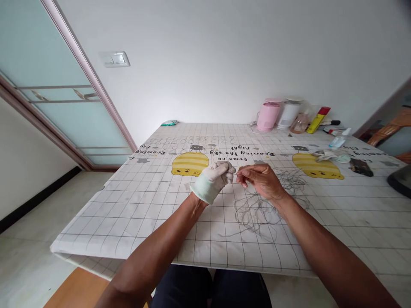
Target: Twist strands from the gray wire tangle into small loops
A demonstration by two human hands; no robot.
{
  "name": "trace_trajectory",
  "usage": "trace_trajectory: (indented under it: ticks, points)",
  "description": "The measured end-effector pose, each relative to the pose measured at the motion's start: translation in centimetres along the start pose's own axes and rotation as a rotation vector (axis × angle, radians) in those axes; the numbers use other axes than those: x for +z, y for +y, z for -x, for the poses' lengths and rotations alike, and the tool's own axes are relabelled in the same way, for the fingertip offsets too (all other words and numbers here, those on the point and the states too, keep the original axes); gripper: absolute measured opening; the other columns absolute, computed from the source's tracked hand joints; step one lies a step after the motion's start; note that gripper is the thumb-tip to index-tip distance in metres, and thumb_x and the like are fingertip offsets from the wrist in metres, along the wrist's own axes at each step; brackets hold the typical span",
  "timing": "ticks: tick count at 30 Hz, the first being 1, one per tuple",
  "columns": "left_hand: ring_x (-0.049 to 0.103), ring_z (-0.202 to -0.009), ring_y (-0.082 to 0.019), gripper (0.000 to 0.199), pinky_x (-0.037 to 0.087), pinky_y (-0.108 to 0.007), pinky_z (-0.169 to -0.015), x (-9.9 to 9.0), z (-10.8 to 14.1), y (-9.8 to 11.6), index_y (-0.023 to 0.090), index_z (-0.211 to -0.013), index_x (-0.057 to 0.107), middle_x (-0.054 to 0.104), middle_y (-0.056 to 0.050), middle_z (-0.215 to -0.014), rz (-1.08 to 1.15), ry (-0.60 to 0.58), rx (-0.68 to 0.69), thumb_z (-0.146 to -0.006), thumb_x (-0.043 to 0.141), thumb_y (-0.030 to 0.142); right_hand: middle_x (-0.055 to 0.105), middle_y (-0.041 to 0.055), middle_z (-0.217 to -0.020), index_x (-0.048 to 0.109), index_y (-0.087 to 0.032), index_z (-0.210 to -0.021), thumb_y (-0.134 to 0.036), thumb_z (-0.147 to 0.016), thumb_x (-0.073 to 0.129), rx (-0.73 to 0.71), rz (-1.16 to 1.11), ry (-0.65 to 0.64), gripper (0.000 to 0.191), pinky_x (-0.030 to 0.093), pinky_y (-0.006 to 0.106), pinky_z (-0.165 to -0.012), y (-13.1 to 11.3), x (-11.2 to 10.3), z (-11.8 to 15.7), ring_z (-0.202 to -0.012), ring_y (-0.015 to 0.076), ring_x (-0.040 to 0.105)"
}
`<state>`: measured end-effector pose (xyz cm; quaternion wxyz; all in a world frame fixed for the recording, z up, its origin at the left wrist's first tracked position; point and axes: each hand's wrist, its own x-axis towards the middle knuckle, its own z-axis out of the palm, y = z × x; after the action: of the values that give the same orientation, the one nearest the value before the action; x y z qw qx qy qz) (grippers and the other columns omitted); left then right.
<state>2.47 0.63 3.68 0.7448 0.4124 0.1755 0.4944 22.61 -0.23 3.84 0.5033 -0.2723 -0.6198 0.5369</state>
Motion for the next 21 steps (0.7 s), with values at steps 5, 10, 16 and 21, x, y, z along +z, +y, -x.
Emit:
trace_trajectory:
  ticks: [5,10,16,21]
  points:
    - [0.058,-0.066,-0.010,0.035,0.049,-0.025,-0.066,-0.2,-0.4,-0.2,0.014,-0.079,0.066,0.065,-0.004,-0.084,-0.012,0.046,0.043,-0.078,0.091,0.039,0.078,0.0093,-0.082,0.085,-0.020,-0.089,-0.046,-0.089,0.086,0.072,-0.038,0.087,0.025,0.051,0.031,-0.054,0.6,0.5,-0.2,-0.069,0.0195,0.067]
    - [0.059,-0.067,-0.013,0.035,0.052,-0.030,-0.068,-0.6,-0.9,-0.6,0.014,-0.082,0.068,0.064,-0.003,-0.078,-0.039,0.050,0.073,-0.080,0.090,0.041,0.077,0.0092,-0.086,0.081,-0.018,-0.100,-0.050,-0.089,0.085,0.073,-0.033,0.240,0.034,0.055,0.030,-0.055,1.6,2.5,-0.5,-0.072,0.0192,0.070]
    - [0.060,-0.069,-0.014,0.036,0.052,-0.031,-0.068,-1.0,-1.1,-1.1,0.014,-0.085,0.069,0.066,-0.004,-0.081,-0.066,0.052,0.057,-0.075,0.092,0.039,0.074,0.0043,-0.077,0.068,-0.013,-0.128,-0.044,-0.091,0.080,0.048,0.048,0.360,0.049,0.057,0.030,-0.050,2.6,3.1,-0.6,-0.062,0.0187,0.068]
    - [0.061,-0.070,-0.013,0.037,0.051,-0.029,-0.070,-1.5,-1.4,-1.7,0.011,-0.089,0.072,0.069,-0.005,-0.083,-0.093,0.086,0.031,-0.073,0.093,0.036,0.070,0.0019,-0.072,0.064,-0.009,-0.143,-0.037,-0.098,0.065,0.054,0.245,0.370,0.053,0.055,0.029,-0.046,2.4,3.1,-0.4,-0.054,0.0157,0.063]
